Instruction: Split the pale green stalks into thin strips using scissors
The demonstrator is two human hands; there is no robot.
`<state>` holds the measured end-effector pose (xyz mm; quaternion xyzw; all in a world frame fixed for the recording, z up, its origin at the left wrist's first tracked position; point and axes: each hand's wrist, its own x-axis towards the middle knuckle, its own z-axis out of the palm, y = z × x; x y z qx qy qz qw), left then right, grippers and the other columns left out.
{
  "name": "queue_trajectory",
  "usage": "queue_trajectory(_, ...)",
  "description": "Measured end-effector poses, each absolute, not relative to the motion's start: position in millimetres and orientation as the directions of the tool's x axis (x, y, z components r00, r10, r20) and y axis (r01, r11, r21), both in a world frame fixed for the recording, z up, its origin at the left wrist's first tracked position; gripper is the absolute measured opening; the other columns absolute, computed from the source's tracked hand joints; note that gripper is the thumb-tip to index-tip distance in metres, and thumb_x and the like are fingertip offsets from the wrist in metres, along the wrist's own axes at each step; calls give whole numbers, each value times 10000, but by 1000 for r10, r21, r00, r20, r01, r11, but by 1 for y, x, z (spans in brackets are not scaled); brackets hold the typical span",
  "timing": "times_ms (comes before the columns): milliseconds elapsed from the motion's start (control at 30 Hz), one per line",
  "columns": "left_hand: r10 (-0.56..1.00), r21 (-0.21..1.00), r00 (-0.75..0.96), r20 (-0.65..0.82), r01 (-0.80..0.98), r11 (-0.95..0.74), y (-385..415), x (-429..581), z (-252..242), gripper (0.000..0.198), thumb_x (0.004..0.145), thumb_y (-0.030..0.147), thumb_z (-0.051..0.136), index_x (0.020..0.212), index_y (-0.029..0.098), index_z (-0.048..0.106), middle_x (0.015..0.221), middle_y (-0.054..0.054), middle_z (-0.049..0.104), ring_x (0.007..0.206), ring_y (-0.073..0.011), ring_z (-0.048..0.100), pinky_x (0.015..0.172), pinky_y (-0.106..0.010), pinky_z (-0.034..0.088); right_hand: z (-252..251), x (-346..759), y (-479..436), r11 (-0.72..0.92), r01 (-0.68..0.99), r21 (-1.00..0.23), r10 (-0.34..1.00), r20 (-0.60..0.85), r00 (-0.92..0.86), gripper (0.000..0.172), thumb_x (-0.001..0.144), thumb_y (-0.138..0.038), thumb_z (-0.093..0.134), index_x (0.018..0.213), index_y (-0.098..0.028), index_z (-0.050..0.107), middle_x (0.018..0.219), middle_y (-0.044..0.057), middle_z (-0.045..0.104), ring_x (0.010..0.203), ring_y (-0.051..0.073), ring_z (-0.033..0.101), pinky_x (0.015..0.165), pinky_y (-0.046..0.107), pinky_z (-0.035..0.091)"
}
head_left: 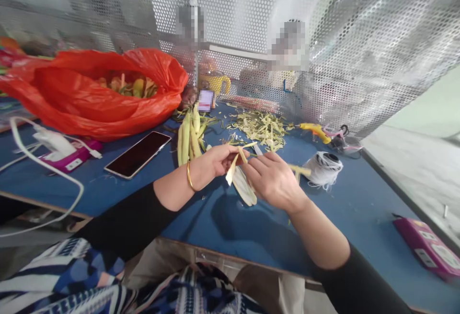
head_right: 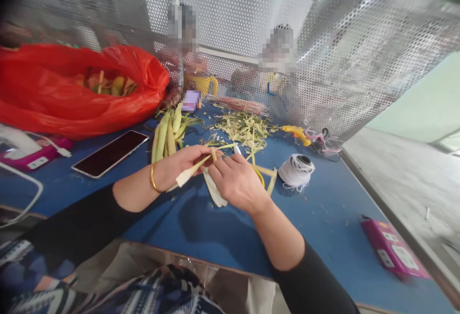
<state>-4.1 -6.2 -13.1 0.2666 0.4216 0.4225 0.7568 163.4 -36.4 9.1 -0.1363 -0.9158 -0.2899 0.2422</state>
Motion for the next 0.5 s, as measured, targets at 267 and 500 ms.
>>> queue_trajectory(267, 865, 642, 218, -452, -594, 485, -18, -6, 3, 281, 927, 73, 464, 701, 103, 629, 561, -23, 616, 474, -74, 587, 484, -150, 480, -2, 160, -34, 854, 337, 396, 166, 407, -898, 279, 975, -244, 394, 800, -154, 590, 706, 58, 608, 642, 185, 511, 657, 331, 352)
queue_trajectory(500, 914, 756, 66, -399, -540, 369, -24, 10, -1, 262, 862, 61, 518, 630, 114, 628, 558, -24, 606, 485, -87, 568, 524, -195, 463, -3, 154, -40, 823, 440, 359, 165, 591, -790, 202, 989, -160, 404, 979, -155, 606, 775, 53, 648, 691, 178, 561, 660, 309, 396)
